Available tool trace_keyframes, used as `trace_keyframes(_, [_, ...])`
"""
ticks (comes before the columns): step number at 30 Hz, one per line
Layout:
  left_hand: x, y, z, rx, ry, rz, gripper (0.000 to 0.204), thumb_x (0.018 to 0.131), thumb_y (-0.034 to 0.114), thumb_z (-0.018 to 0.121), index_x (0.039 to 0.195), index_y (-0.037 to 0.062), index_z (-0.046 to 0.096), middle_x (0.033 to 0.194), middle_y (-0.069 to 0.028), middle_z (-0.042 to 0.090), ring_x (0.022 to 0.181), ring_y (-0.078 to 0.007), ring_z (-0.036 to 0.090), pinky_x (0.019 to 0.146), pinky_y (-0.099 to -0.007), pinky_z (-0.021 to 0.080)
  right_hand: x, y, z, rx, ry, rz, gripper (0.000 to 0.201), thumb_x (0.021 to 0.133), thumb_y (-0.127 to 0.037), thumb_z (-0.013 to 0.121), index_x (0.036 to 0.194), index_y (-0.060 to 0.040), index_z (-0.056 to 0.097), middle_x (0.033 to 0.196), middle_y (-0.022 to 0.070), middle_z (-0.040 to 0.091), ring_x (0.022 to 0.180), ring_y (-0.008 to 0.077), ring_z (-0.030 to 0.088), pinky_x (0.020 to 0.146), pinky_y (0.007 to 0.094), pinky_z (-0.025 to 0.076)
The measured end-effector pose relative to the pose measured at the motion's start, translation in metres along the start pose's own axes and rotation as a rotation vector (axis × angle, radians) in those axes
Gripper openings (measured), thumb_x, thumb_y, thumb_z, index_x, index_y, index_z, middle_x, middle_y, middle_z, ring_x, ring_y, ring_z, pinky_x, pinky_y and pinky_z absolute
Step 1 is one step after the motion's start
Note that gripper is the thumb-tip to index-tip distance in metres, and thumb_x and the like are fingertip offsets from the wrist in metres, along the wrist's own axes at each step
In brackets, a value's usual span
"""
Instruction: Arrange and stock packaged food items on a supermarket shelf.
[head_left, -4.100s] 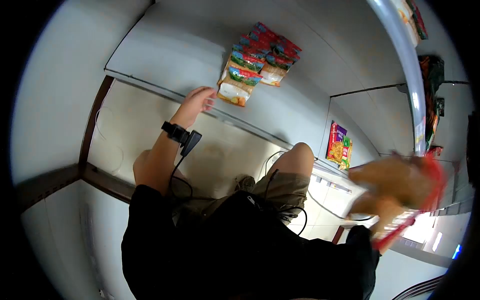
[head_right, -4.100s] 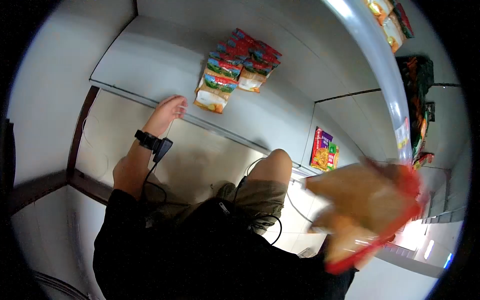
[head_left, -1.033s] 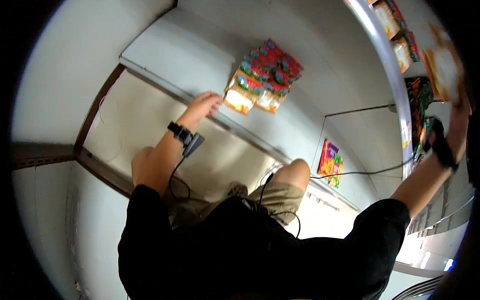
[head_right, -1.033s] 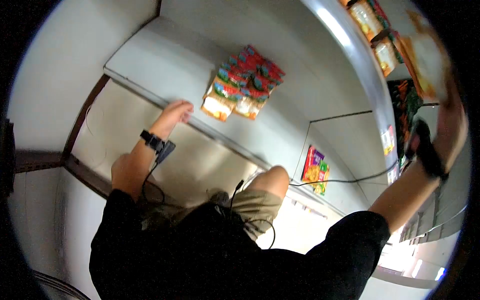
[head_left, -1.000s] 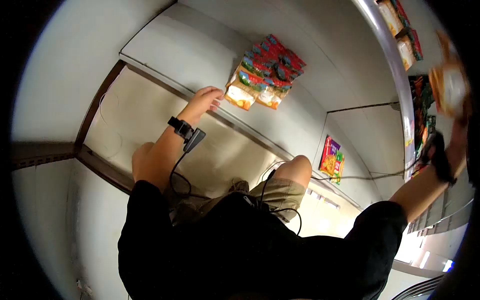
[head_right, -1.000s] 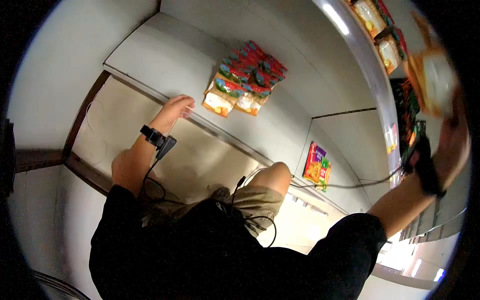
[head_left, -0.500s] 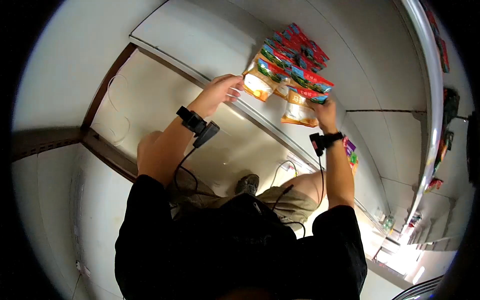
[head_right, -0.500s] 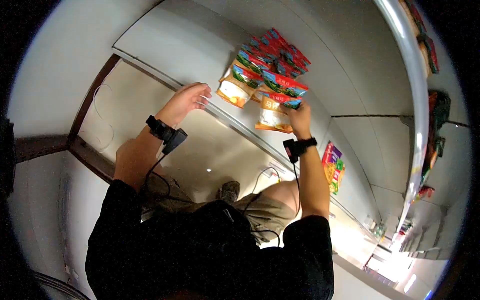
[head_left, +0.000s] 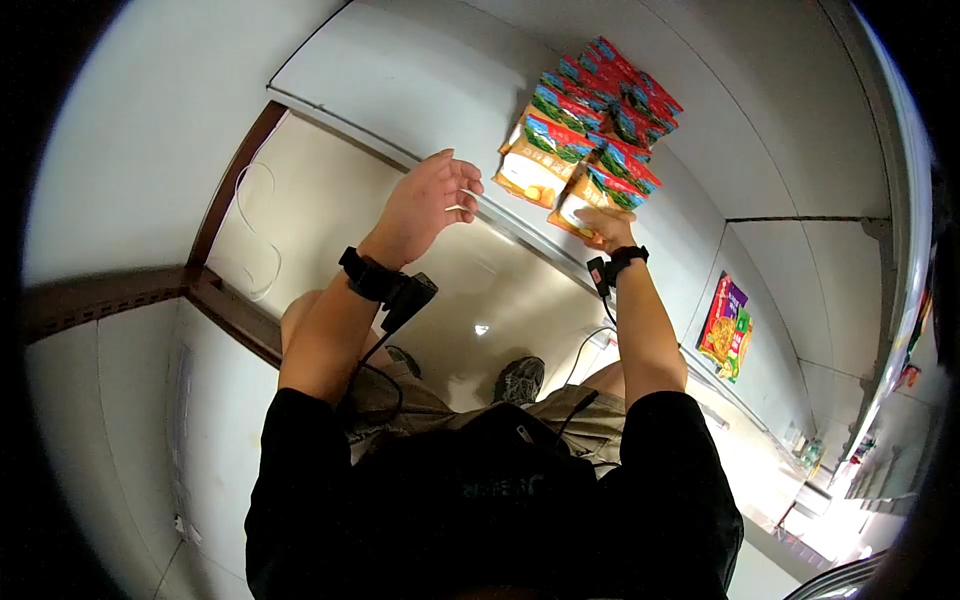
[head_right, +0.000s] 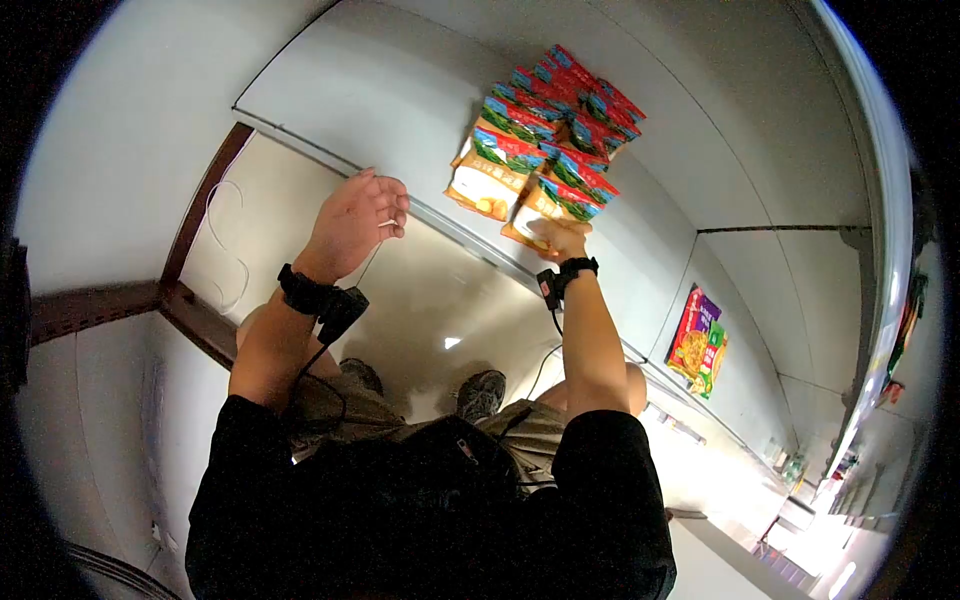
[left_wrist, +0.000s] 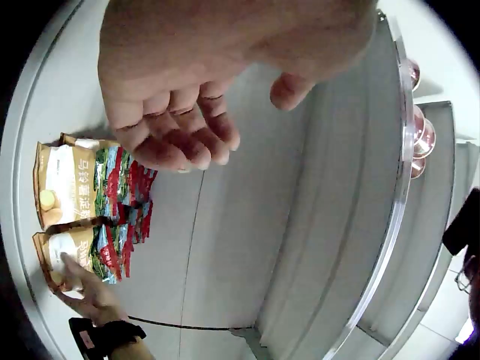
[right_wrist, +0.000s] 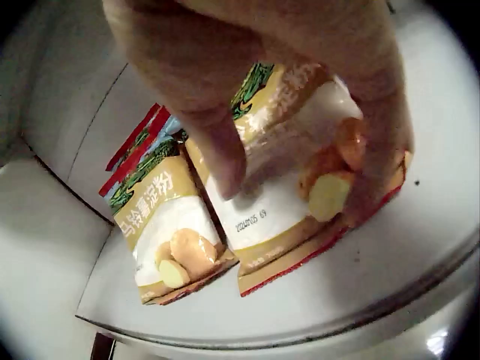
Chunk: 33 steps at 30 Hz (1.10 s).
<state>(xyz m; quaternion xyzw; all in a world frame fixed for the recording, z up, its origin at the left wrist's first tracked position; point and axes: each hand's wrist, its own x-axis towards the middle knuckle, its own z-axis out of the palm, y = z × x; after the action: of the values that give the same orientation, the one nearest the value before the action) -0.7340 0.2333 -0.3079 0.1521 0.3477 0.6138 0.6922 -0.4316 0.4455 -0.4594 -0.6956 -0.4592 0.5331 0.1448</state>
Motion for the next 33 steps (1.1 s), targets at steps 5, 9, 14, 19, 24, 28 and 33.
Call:
trace_keyframes(5, [0.009, -0.008, 0.0, 0.032, 0.002, -0.027, 0.04, 0.092, 0.039, 0.036, 0.093, 0.0024, 0.053, 0.086, -0.0072, 0.053, 0.077, -0.0183, 0.049, 0.072, -0.0321, 0.04, 0.023, 0.001, 0.004, 0.361, 0.234, -0.303, 0.049, 0.07, 0.006, 0.067, 0.11, 0.0044, 0.038, 0.092, 0.0136, 0.057, 0.074, 0.0245, 0.061, 0.061, 0.0356, 0.056])
trace_keyframes(9, [0.013, -0.01, -0.002, 0.012, -0.045, -0.03, 0.04, 0.092, 0.039, 0.036, 0.093, 0.0034, 0.054, 0.085, -0.0065, 0.055, 0.077, -0.0183, 0.049, 0.071, -0.0323, 0.04, 0.018, 0.004, 0.006, 0.453, 0.099, -0.446, 0.046, 0.073, -0.002, 0.068, 0.113, 0.0016, 0.046, 0.095, 0.0105, 0.06, 0.073, 0.0172, 0.061, 0.058, 0.0281, 0.05])
trace_keyframes(14, [0.009, -0.009, 0.003, 0.016, -0.036, -0.005, 0.04, 0.091, 0.039, 0.038, 0.094, 0.0034, 0.054, 0.084, -0.0065, 0.055, 0.076, -0.0184, 0.05, 0.072, -0.0327, 0.04, -0.013, -0.025, -0.014, 0.201, 0.011, -0.243, 0.091, 0.07, -0.018, 0.075, 0.133, 0.0046, 0.014, 0.098, 0.0105, 0.06, 0.081, 0.0189, 0.06, 0.064, 0.0357, 0.05])
trace_keyframes(19, [0.008, -0.006, 0.006, 0.004, -0.026, -0.027, 0.034, 0.09, 0.036, 0.04, 0.091, 0.005, 0.053, 0.083, -0.0051, 0.053, 0.076, -0.0166, 0.049, 0.071, -0.03, 0.04, -0.008, -0.047, -0.004, 0.326, 0.065, 0.093, 0.08, 0.077, -0.027, 0.07, 0.131, -0.001, 0.017, 0.103, 0.0101, 0.058, 0.09, 0.0228, 0.058, 0.069, 0.0423, 0.049])
trace_keyframes(24, [0.012, -0.012, 0.004, 0.014, -0.009, -0.024, 0.036, 0.091, 0.039, 0.039, 0.093, 0.0048, 0.053, 0.084, -0.0051, 0.054, 0.076, -0.0162, 0.049, 0.072, -0.0307, 0.04, -0.007, -0.045, 0.003, 0.564, -0.03, -0.033, 0.041, 0.084, -0.021, 0.062, 0.113, -0.0055, 0.037, 0.109, 0.0102, 0.054, 0.096, 0.026, 0.054, 0.072, 0.0433, 0.049])
trace_keyframes(28, [0.044, -0.028, -0.022, 0.088, 0.039, -0.049, 0.043, 0.091, 0.042, 0.038, 0.103, 0.0037, 0.053, 0.099, -0.0095, 0.057, 0.088, -0.0214, 0.053, 0.079, -0.0329, 0.041, -0.006, -0.035, -0.011, 0.423, 0.009, -0.08, 0.07, 0.078, -0.033, 0.064, 0.131, -0.0111, 0.025, 0.118, 0.011, 0.048, 0.1, 0.0285, 0.05, 0.077, 0.0513, 0.043])
trace_keyframes(33, [0.128, -0.038, -0.039, 0.4, 0.271, -0.024, 0.061, 0.089, 0.053, 0.033, 0.13, 0.0095, 0.039, 0.134, -0.0091, 0.04, 0.123, -0.0229, 0.035, 0.101, -0.0428, 0.025, -0.009, -0.038, -0.029, 0.39, 0.086, -0.178, 0.096, 0.072, -0.062, 0.055, 0.141, -0.0091, 0.013, 0.139, 0.0119, 0.023, 0.125, 0.031, 0.022, 0.095, 0.0561, 0.018])
